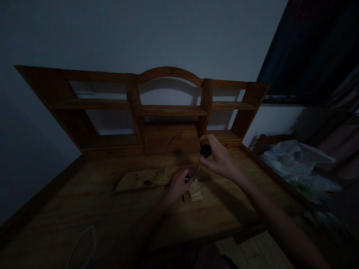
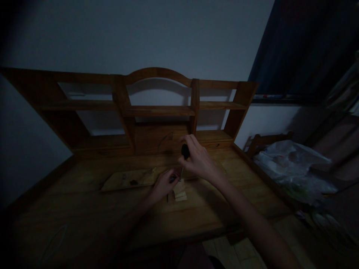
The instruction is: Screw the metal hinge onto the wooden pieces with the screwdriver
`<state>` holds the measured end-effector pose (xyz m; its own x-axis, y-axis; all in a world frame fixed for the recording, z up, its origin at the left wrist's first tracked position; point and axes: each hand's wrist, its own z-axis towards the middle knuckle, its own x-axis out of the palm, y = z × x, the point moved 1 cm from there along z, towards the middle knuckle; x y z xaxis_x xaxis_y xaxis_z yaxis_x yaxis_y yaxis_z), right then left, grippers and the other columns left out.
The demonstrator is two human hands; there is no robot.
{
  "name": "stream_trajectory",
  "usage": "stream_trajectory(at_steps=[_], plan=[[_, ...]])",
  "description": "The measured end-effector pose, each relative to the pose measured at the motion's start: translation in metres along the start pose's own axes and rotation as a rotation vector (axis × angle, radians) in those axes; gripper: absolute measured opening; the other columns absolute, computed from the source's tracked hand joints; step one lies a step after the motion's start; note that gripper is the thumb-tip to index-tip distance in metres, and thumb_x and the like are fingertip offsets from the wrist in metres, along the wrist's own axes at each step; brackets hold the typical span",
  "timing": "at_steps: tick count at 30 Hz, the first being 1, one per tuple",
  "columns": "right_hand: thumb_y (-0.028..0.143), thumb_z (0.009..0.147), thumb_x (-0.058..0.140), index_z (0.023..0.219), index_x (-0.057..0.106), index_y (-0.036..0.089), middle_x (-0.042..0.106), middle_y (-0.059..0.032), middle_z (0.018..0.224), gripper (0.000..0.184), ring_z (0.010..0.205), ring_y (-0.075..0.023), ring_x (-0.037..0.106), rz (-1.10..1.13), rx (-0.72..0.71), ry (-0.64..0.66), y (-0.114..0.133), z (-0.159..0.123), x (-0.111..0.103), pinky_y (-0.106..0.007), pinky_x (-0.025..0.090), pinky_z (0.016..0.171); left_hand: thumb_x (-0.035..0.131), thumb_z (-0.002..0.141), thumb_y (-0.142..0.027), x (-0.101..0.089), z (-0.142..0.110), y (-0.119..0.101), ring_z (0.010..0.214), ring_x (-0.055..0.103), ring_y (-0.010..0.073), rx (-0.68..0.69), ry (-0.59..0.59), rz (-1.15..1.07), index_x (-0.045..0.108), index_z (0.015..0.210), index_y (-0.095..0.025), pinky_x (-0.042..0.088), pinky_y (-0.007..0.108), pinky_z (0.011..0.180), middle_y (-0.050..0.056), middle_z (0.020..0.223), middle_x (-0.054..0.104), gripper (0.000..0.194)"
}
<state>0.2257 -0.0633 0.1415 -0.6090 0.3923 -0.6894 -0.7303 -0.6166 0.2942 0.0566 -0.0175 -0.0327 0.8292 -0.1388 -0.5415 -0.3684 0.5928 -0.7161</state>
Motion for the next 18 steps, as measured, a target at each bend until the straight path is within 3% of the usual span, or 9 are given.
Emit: stream_trajectory(at_steps=[6, 10, 12, 15, 18], plan=[[0.017, 0.077, 0.061, 0.111, 0.051, 0.023, 0.061, -0.0052, 0.106, 0.037, 0.094, -0.0220, 0.062, 0.010, 0.020, -0.178, 0.004, 0.004, -0.029, -0.038, 0.051, 0.085, 0.057, 0.086, -0.010, -0.003, 0.000, -0.004, 0.088, 0.065, 0.0148, 0.010, 0.017, -0.078, 0.063, 0.110, -0.022, 0.051, 0.027, 0.084, 0.000, 0.095, 0.069, 0.028], [0.028, 0.078, 0.074, 0.103, 0.055, 0.024, 0.064, -0.0030, 0.099, 0.032, 0.091, -0.0211, 0.064, 0.067, 0.200, -0.483, -0.012, -0.004, -0.051, -0.038, 0.053, 0.082, 0.055, 0.088, -0.011, -0.002, -0.002, -0.004, 0.091, 0.065, 0.0150, 0.018, 0.017, -0.095, 0.060, 0.123, -0.024, 0.052, 0.028, 0.086, 0.001, 0.098, 0.069, 0.038], [0.032, 0.072, 0.082, 0.096, 0.055, 0.023, 0.066, -0.0018, 0.093, 0.037, 0.091, -0.0216, 0.066, 0.232, 0.366, -0.622, -0.031, -0.016, -0.054, -0.039, 0.056, 0.082, 0.053, 0.092, -0.014, -0.002, -0.002, -0.003, 0.095, 0.065, 0.0160, 0.019, 0.003, -0.081, 0.061, 0.123, -0.024, 0.051, 0.029, 0.088, 0.002, 0.102, 0.070, 0.033], [0.034, 0.067, 0.086, 0.078, 0.057, 0.021, 0.065, 0.0000, 0.084, 0.034, 0.089, -0.0207, 0.069, 0.706, 0.644, -0.709, -0.062, -0.047, -0.042, -0.037, 0.060, 0.081, 0.048, 0.099, -0.022, -0.002, -0.002, -0.006, 0.101, 0.065, 0.0174, 0.013, -0.037, -0.069, 0.064, 0.118, -0.022, 0.050, 0.031, 0.092, 0.004, 0.109, 0.070, 0.025], [0.033, 0.067, 0.087, 0.077, 0.066, 0.017, 0.071, -0.0042, 0.095, 0.028, 0.100, -0.0198, 0.069, 1.162, 0.925, -0.581, -0.075, -0.091, -0.012, -0.028, 0.057, 0.091, 0.045, 0.102, -0.028, -0.006, -0.002, -0.013, 0.105, 0.063, 0.0178, 0.024, -0.085, -0.074, 0.066, 0.111, -0.022, 0.048, 0.030, 0.094, 0.005, 0.112, 0.068, 0.024]])
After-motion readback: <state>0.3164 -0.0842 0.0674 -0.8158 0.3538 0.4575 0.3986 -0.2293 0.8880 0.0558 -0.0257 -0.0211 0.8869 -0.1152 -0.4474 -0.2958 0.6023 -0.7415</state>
